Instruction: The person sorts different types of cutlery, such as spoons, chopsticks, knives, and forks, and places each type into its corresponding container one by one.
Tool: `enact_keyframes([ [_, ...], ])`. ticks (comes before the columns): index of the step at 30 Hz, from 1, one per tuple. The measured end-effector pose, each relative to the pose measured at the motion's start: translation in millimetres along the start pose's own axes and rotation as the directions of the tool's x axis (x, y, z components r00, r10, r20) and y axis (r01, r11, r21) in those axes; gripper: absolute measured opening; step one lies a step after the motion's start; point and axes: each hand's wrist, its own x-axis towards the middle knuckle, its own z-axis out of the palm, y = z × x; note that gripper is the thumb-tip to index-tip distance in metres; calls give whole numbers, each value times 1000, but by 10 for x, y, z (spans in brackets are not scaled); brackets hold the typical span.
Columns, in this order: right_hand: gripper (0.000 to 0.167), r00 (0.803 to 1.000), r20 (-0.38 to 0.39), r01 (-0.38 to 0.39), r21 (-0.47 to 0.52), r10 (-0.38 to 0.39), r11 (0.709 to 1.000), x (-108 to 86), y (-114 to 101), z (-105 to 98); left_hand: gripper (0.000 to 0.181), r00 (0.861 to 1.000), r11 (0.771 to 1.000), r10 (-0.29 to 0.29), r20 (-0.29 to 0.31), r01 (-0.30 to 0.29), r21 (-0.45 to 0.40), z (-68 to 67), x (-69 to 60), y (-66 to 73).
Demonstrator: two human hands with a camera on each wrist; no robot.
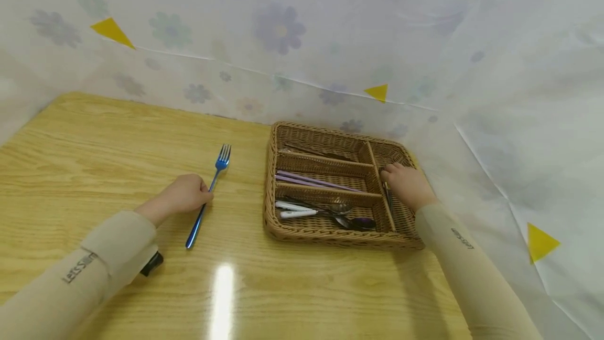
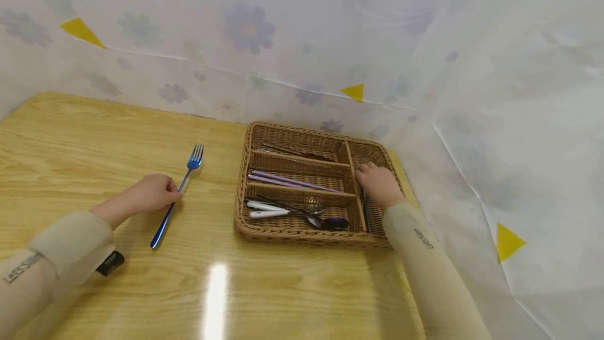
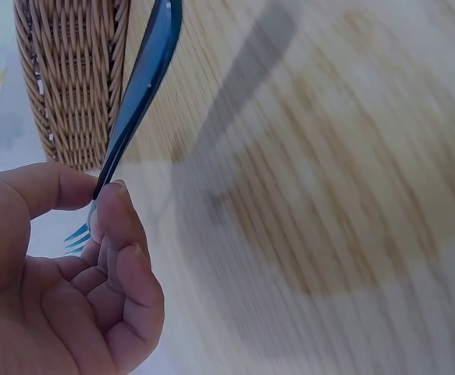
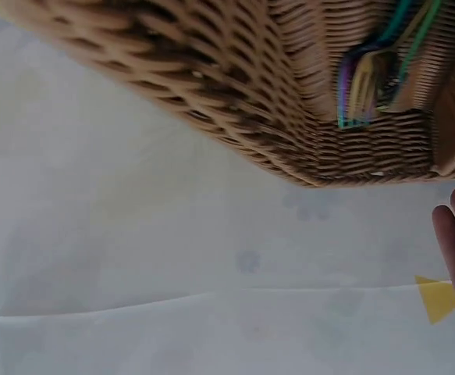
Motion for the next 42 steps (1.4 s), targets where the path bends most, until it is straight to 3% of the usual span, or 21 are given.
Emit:
enact_keyframes([
  [5,18,986,-159,50,11,-47,999,207,-223,-245,33,1000,1000,16,-17,-16,19,17,0,45],
  [9,7,944,-303,140,14,-129,990,356,-442,-408,28,1000,1000,9,-7,-9,1,36,2,91],
  [11,6,924,-341,186,-3,-176,982,405,-556,-491,27,1000,1000,10,-2,-10,-9,41,-1,109],
  [16,4,897,-354,269,-33,-263,962,478,-826,-668,30,1000,1000,3,-4,-3,-28,33,-20,131],
  [22,3,883,-333,326,-72,-330,943,525,-1051,-799,27,1000,999,18,-14,-19,-27,23,-33,167],
  [28,6,870,-356,345,-55,-341,937,544,-1181,-887,20,999,998,43,0,-43,-51,19,-52,222],
  [31,1,852,-398,356,-36,-340,934,559,-1233,-909,20,998,996,59,-6,-59,-70,20,-54,266],
  [35,10,828,-440,369,-37,-347,929,576,-1304,-947,21,997,994,71,-31,-73,-82,29,-50,319],
  [42,9,820,-429,395,-54,-379,917,613,-1408,-987,24,996,990,73,-44,-78,-113,55,-37,372],
])
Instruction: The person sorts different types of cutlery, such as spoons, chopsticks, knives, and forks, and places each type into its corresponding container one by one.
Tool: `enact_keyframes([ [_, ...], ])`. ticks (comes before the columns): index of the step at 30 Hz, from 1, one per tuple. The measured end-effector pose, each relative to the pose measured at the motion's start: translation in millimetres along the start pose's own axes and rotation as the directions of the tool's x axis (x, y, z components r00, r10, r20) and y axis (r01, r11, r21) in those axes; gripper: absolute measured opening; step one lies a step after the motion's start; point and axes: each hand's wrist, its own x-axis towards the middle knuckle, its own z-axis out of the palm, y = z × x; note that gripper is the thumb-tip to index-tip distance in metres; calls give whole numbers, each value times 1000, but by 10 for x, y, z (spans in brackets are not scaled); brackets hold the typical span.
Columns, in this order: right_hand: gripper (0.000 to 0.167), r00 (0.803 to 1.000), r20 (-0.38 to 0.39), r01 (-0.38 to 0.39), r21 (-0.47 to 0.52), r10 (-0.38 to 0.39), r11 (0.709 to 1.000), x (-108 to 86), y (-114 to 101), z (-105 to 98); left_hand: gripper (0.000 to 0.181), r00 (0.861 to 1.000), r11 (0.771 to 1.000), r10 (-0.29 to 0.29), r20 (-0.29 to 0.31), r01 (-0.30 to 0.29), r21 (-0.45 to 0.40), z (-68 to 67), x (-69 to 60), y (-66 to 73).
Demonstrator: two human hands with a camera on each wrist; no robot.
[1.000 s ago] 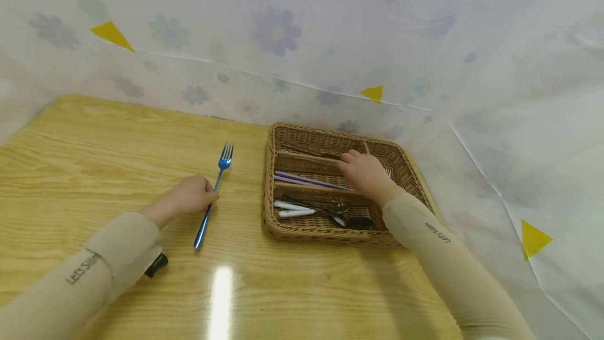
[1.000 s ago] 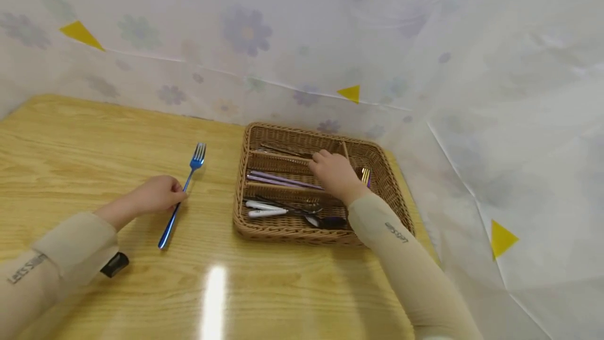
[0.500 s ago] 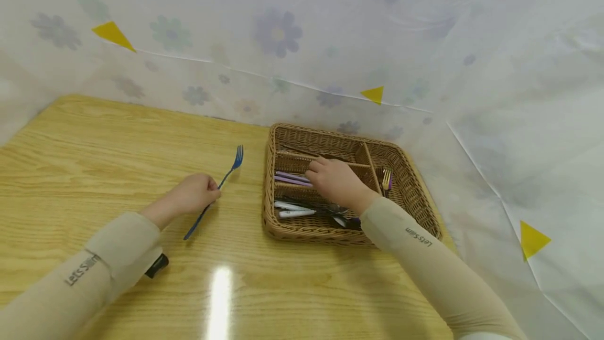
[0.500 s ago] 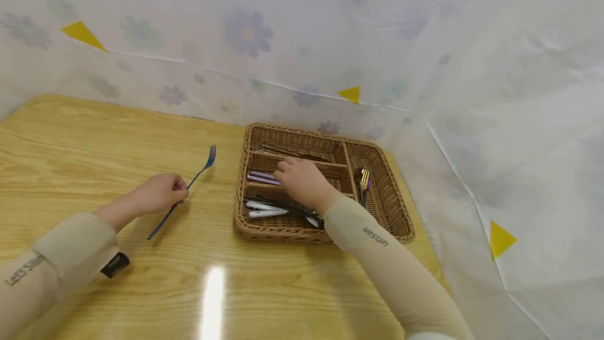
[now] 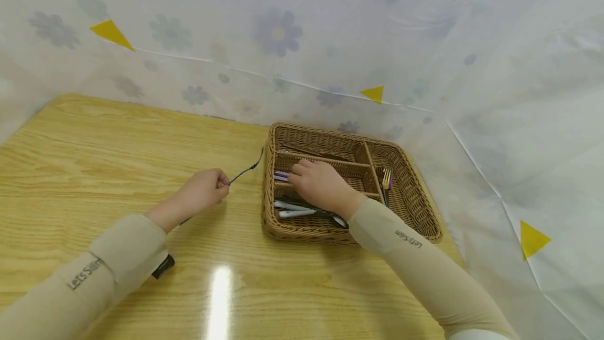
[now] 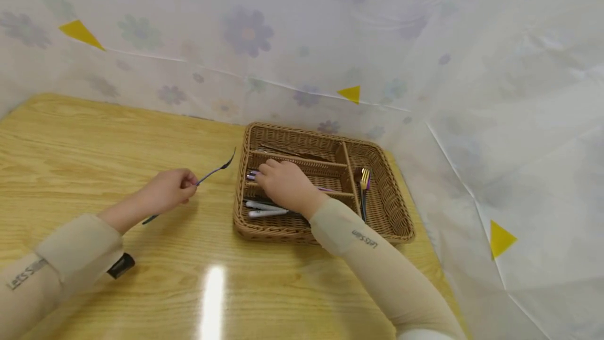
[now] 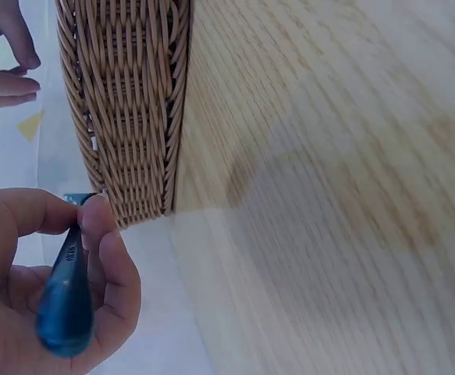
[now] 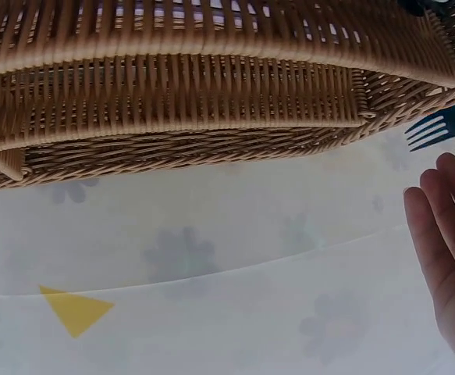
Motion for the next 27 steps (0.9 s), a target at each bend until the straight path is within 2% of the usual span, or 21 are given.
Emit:
enact_keyframes([
  [6,8,1000,18,-12,-3,12,1000,44,-37,-7,22,998,999,29,-48,-28,31,22,0,57],
  [12,6,1000,-18,-13,-6,12,1000,105,-69,-15,20,991,997,70,-115,-64,50,42,-5,155],
  [14,11,999,-37,-17,-6,17,1000,133,-86,-23,19,989,996,81,-127,-75,56,59,-1,183],
  [19,23,996,-88,-6,-14,5,1000,200,-145,-24,12,985,992,117,-130,-111,59,141,14,264],
  [24,7,995,-93,33,-14,-34,999,233,-204,8,8,980,987,158,-124,-152,59,240,11,365],
  [27,6,996,-63,61,-6,-61,998,241,-235,-6,10,975,982,187,-120,-181,60,278,-2,416],
])
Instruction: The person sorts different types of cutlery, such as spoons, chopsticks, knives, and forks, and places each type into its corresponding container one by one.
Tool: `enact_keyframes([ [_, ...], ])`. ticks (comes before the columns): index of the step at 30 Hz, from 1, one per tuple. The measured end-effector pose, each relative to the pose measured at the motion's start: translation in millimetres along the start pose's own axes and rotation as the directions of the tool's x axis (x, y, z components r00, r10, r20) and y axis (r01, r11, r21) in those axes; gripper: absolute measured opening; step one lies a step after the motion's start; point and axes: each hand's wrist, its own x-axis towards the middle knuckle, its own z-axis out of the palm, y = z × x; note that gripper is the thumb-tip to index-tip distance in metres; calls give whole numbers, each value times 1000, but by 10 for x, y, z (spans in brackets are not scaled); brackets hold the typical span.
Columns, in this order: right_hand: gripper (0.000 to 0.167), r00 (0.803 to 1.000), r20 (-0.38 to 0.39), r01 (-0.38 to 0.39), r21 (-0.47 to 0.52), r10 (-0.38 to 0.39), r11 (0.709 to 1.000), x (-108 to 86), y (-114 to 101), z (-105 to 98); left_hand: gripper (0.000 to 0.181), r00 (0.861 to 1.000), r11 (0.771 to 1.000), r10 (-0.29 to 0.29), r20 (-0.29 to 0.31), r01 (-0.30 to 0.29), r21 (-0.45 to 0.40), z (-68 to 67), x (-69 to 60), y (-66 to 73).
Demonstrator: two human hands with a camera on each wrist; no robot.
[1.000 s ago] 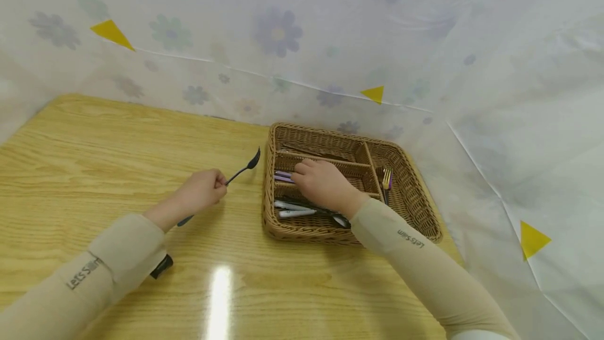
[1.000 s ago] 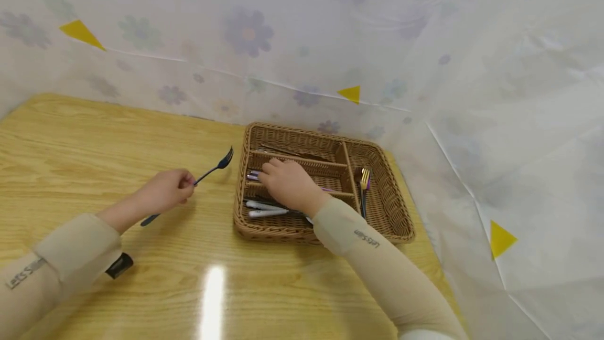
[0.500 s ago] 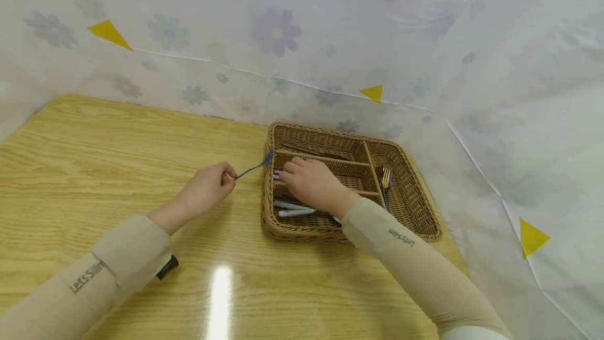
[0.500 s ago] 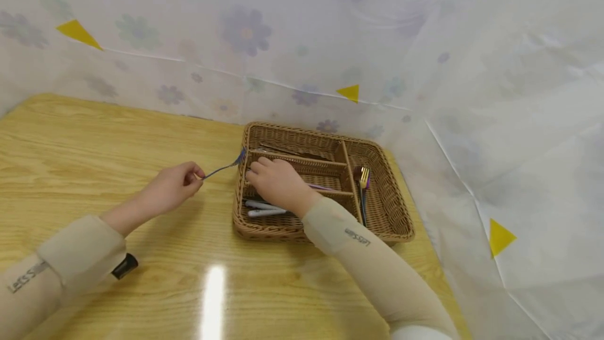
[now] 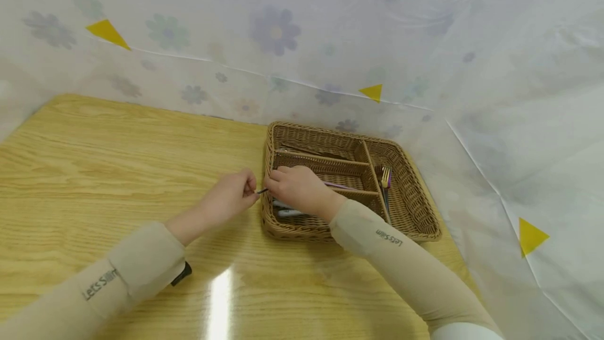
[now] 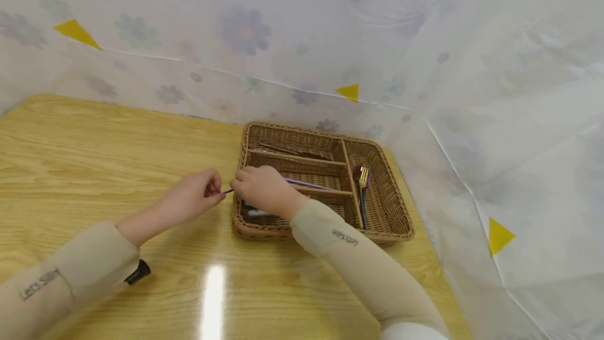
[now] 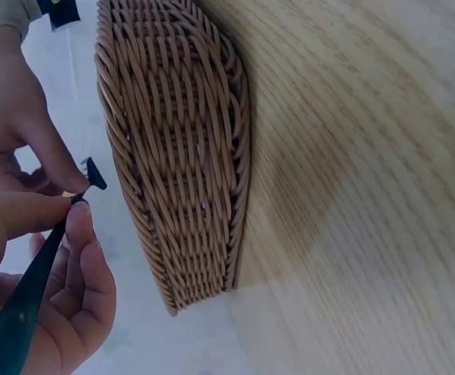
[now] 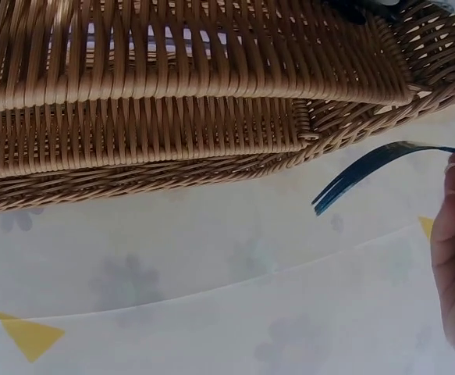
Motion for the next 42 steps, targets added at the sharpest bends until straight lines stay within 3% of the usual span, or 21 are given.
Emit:
enact_keyframes([
  [9,4,981,193,-13,38,5,999,-26,-12,-84,13,999,1000,-2,32,2,-13,2,-30,58],
  [15,4,975,194,-120,66,106,991,-198,131,-48,16,995,998,-60,78,61,-18,-15,-49,37],
  [21,4,955,232,-210,99,183,973,-441,326,7,14,995,998,-66,69,65,22,-27,-62,4],
  [29,11,940,191,-302,89,281,949,-926,637,33,15,991,993,-112,68,110,29,-52,-84,-45],
  [34,16,902,212,-396,58,376,917,-1288,837,141,17,990,992,-124,61,122,35,-73,-92,-71],
  [39,14,845,284,-486,53,453,872,-1596,963,217,17,989,991,-128,67,126,33,-81,-92,-78],
  [42,13,824,296,-520,53,484,853,-1766,1010,267,18,988,991,-133,75,131,24,-74,-90,-88],
])
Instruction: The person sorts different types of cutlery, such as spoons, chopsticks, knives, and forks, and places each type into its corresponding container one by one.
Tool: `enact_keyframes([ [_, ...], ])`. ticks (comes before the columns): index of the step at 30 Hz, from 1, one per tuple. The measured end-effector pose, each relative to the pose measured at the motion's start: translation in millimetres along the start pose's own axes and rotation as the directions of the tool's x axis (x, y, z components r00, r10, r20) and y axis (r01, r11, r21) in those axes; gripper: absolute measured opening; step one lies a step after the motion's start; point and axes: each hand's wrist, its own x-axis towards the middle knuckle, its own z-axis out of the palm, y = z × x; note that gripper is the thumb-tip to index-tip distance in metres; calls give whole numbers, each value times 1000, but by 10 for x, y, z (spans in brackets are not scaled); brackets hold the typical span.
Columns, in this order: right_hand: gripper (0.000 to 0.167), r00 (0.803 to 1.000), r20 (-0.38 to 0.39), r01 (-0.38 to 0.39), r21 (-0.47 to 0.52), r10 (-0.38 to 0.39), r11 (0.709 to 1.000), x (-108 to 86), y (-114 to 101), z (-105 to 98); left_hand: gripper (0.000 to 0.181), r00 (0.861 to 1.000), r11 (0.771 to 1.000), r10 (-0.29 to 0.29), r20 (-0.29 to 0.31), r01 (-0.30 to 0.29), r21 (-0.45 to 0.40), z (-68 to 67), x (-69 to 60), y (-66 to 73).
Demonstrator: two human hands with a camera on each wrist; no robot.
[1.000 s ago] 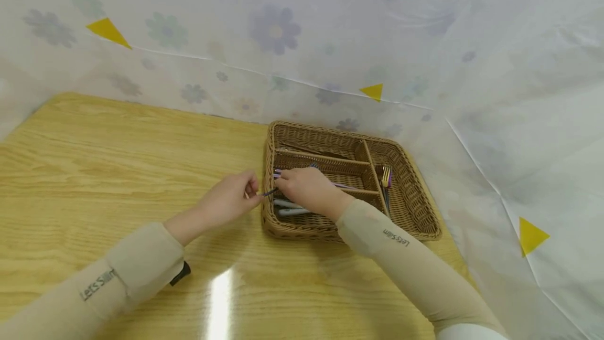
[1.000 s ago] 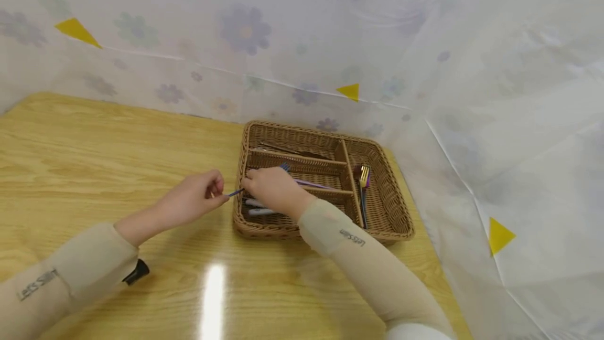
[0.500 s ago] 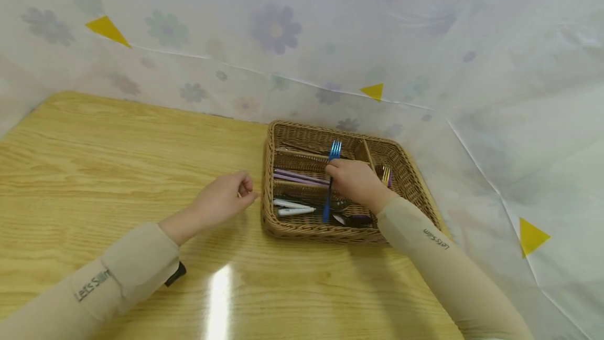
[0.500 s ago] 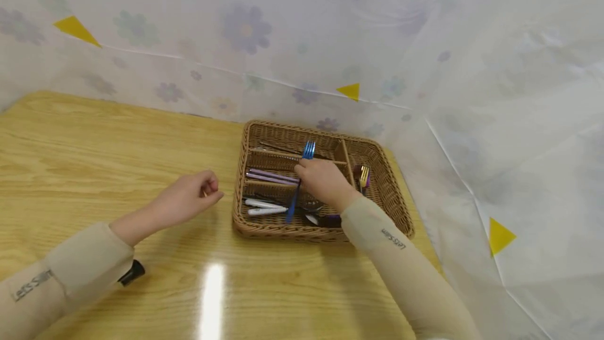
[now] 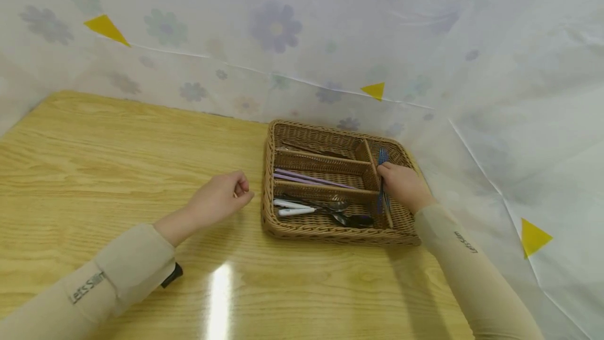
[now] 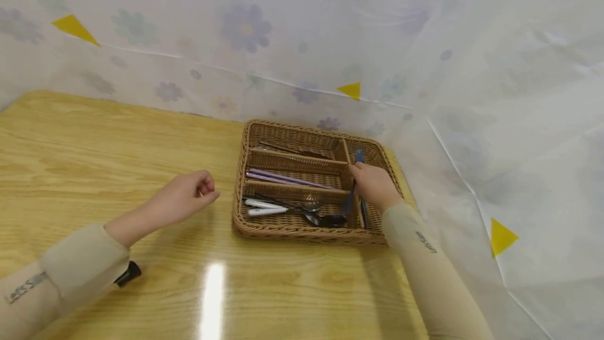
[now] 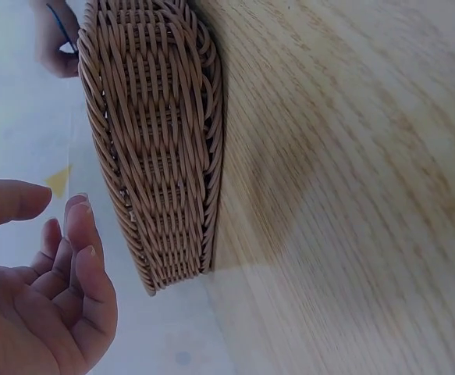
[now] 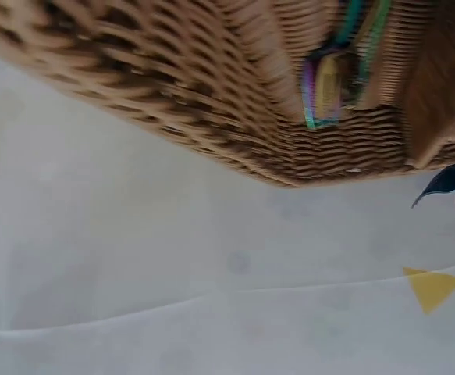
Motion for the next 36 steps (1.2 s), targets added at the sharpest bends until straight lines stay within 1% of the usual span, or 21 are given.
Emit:
enact_keyframes([
  [3,12,1000,-10,-23,5,23,1000,-81,103,86,18,1000,1000,9,-2,-10,-11,-4,-14,-19],
  [6,12,999,20,-48,7,48,999,-143,164,156,17,1000,1000,8,-11,-9,-13,-18,-44,-54],
  [7,11,997,41,-58,13,58,998,-167,174,170,17,1000,1000,8,-14,-8,-11,-23,-54,-69],
  [9,12,991,107,-85,11,83,996,-210,186,196,16,1000,1000,-1,-16,1,-8,-36,-77,-96],
  [12,21,975,192,-120,16,115,993,-264,189,237,16,1000,1000,-4,-14,4,-10,-55,-103,-121],
  [14,26,965,227,-139,24,129,990,-290,191,274,16,1000,1000,-5,-8,5,-15,-64,-115,-129],
  [18,29,965,245,-116,66,97,991,-303,161,339,17,1000,1000,-12,4,12,-15,-74,-136,-146],
  [21,28,965,252,-87,69,67,994,-289,127,367,17,1000,1000,-13,5,13,-9,-78,-147,-161],
  [24,27,962,263,-91,57,73,994,-273,96,379,18,1000,1000,-14,4,14,-6,-83,-155,-173],
  [28,26,950,291,-129,53,108,990,-248,57,349,18,1000,1000,-19,4,19,-3,-90,-158,-181],
  [30,29,938,321,-167,77,134,983,-231,37,313,18,1000,1000,-19,5,19,-4,-92,-157,-180],
  [32,31,918,362,-216,114,162,970,-215,29,276,19,1000,1000,-14,7,14,-5,-93,-153,-180],
  [34,33,891,414,-271,152,188,951,-196,25,238,19,1000,1000,-14,7,14,-3,-96,-150,-186],
  [36,34,861,466,-313,168,204,935,-177,23,196,19,1000,1000,-18,9,18,2,-99,-148,-200],
])
